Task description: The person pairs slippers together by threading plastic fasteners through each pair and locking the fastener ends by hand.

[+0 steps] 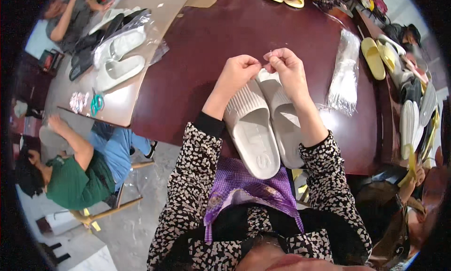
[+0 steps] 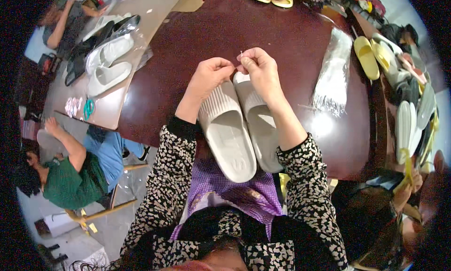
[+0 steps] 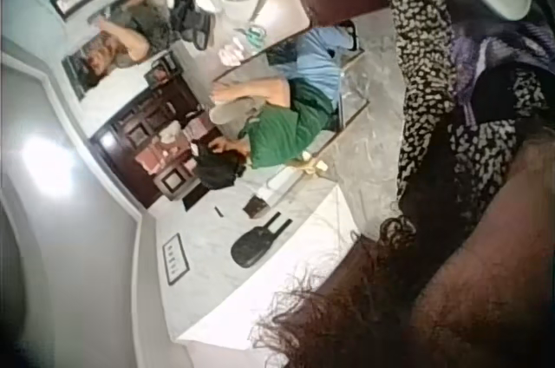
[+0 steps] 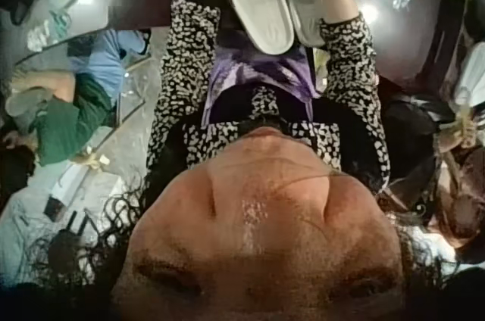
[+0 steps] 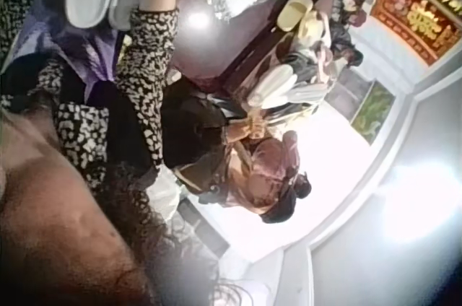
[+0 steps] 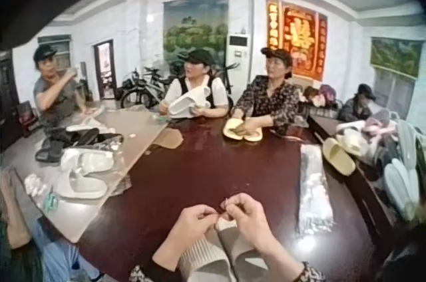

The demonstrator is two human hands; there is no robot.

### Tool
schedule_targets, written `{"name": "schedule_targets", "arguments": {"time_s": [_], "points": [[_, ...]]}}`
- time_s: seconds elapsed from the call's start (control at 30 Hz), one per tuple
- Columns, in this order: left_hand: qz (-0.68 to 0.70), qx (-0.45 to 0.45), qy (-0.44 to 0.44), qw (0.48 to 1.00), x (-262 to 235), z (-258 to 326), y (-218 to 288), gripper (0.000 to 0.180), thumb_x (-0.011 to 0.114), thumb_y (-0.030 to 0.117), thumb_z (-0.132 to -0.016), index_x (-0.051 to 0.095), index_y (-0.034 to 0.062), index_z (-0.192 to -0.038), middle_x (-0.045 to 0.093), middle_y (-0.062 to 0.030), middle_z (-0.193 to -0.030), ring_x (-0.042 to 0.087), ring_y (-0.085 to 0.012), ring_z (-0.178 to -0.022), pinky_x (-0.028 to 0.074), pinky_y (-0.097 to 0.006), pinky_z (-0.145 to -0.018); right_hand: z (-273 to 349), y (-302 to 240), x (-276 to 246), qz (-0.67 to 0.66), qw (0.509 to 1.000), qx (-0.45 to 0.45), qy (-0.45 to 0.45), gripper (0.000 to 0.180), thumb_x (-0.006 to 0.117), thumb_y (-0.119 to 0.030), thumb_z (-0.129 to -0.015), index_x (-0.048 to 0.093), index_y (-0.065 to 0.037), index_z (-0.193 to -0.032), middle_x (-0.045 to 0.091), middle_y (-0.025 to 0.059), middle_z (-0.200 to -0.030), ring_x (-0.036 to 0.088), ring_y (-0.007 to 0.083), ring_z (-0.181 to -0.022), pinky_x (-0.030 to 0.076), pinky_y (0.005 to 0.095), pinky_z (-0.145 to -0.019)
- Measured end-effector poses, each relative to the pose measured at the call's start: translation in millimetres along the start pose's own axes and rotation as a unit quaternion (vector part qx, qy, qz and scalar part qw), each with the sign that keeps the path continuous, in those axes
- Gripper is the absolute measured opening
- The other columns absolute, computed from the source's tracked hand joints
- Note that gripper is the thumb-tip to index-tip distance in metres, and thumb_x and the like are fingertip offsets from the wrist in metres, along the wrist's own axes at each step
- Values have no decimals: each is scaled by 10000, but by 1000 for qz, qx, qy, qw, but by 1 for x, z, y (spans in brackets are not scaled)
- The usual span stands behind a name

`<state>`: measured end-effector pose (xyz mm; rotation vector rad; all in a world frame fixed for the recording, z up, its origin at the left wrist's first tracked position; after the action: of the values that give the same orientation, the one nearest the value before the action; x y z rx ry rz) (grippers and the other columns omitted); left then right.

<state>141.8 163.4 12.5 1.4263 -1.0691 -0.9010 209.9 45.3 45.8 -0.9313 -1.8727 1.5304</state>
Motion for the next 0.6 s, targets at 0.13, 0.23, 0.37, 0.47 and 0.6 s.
{"name": "schedule_targets", "arguments": {"time_s": [0.13, 0.23, 0.37, 0.47, 0.6], "points": [[108, -39, -1, 993, -1, 0, 2, 107, 590, 82, -855, 629, 0, -912, 594, 4, -718, 493, -29, -588, 387, -155, -524, 0, 2, -9, -6, 999, 35, 19, 54, 532, -42, -887, 573, -6, -883, 592, 20, -788, 548, 79, -712, 459, 222, -676], [140, -46, 2, 989, 1, 1, -1, 96, 587, 75, -861, 629, 5, -911, 591, 4, -714, 483, -23, -577, 379, -147, -516, 2, 9, -6, 0, 999, 41, 8, 60, 544, -47, -883, 584, -3, -892, 595, 16, -798, 550, 76, -725, 460, 218, -684], [141, -20, 16, 990, -4, 3, 3, 91, 583, 67, -868, 627, 6, -920, 591, -2, -715, 479, -20, -571, 372, -141, -507, 2, 8, 3, 14, 1000, 23, -9, 70, 557, -47, -876, 597, 4, -902, 598, 10, -810, 547, 73, -737, 457, 213, -693], [143, -10, 24, 989, -8, 5, 5, 95, 584, 66, -869, 624, 3, -928, 592, -6, -717, 479, -17, -569, 370, -135, -504, 3, 7, 6, 26, 1000, 14, -9, 79, 561, -43, -872, 605, 11, -912, 601, 7, -814, 546, 71, -746, 455, 211, -700], [168, 0, 25, 986, -10, 7, 7, 97, 583, 58, -867, 623, 4, -937, 595, -13, -725, 476, -16, -549, 364, -132, -486, 7, 4, 9, 22, 1000, -13, -6, 88, 576, -37, -862, 614, 13, -924, 605, 1, -811, 544, 64, -757, 450, 205, -702]]}}
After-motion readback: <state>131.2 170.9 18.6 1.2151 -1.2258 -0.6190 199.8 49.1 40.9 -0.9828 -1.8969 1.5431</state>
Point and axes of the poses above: each hand's wrist, its own z-axis away from the middle knuckle, its own x-axis out of the palm, y = z × x, the point moved 7 cm from there along -z, towards the middle knuckle
